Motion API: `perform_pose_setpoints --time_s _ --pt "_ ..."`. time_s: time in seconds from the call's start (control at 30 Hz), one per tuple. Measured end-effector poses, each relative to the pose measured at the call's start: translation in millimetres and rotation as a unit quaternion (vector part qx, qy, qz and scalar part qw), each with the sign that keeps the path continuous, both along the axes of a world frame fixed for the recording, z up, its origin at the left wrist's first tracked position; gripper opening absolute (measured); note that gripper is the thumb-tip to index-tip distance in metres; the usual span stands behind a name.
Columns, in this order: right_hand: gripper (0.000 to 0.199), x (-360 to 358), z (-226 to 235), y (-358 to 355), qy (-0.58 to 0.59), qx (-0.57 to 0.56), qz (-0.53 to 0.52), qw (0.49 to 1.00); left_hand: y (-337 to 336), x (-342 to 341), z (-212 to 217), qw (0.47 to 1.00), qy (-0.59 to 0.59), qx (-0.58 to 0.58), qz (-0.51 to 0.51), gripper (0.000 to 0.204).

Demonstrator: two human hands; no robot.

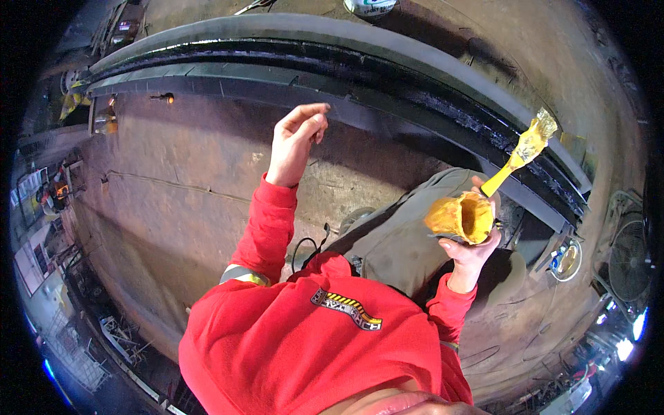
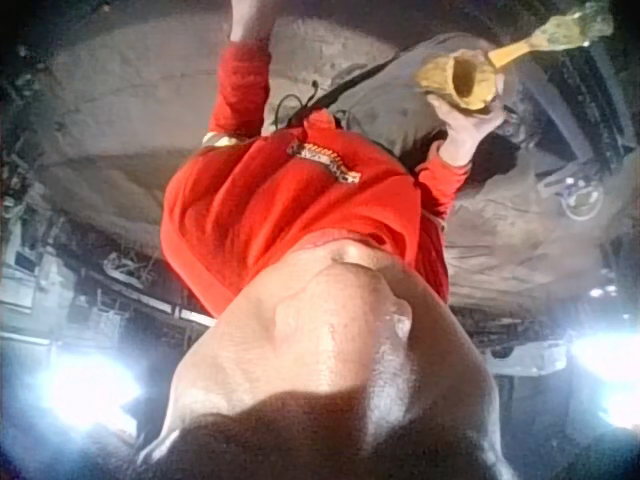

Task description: The person applies a yellow substance to a long, curved metal beam using a paintbrush. They repeatedly dip the brush into a small container held in the other hand and spread the substance along the beam's surface.

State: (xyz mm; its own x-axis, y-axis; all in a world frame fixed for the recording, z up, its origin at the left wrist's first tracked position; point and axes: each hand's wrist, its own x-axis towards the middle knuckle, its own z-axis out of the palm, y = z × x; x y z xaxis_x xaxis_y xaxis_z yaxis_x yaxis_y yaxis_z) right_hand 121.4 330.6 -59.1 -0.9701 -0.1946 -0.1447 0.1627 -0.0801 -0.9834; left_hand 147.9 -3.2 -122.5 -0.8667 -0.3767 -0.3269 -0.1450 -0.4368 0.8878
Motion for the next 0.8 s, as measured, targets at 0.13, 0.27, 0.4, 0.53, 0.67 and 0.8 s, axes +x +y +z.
perform_pose_setpoints --time_s 0.13,0.27,0.4,0.53,0.67,0.8 --pt "0.092 -1.2 1.7 9.1 0.021 -0.013 -0.043 0.999 3.1 26.0 -38.5 0.991 -0.113 0.016 -0.071 0.021" --pt "0.084 -11.7 18.6 13.2 0.050 0.090 -0.052 0.993 24.4 43.2 -51.3 0.980 -0.158 -0.063 -0.100 0.024" --pt "0.082 -4.6 29.2 41.3 0.121 0.121 -0.084 0.982 57.3 -10.1 -12.8 0.976 -0.009 -0.084 -0.200 0.024" --pt "0.082 30.5 65.2 89.0 0.090 0.079 -0.229 0.966 107.0 -83.9 35.5 0.927 0.112 -0.120 -0.337 0.025" --pt "0.083 79.0 92.4 133.0 0.110 0.022 -0.429 0.896 225.6 -128.5 71.8 0.818 0.208 -0.151 -0.514 0.029" --pt "0.082 123.7 91.2 198.2 0.152 0.169 -0.471 0.852 405.8 -142.2 35.2 0.668 0.229 -0.128 -0.696 0.032"
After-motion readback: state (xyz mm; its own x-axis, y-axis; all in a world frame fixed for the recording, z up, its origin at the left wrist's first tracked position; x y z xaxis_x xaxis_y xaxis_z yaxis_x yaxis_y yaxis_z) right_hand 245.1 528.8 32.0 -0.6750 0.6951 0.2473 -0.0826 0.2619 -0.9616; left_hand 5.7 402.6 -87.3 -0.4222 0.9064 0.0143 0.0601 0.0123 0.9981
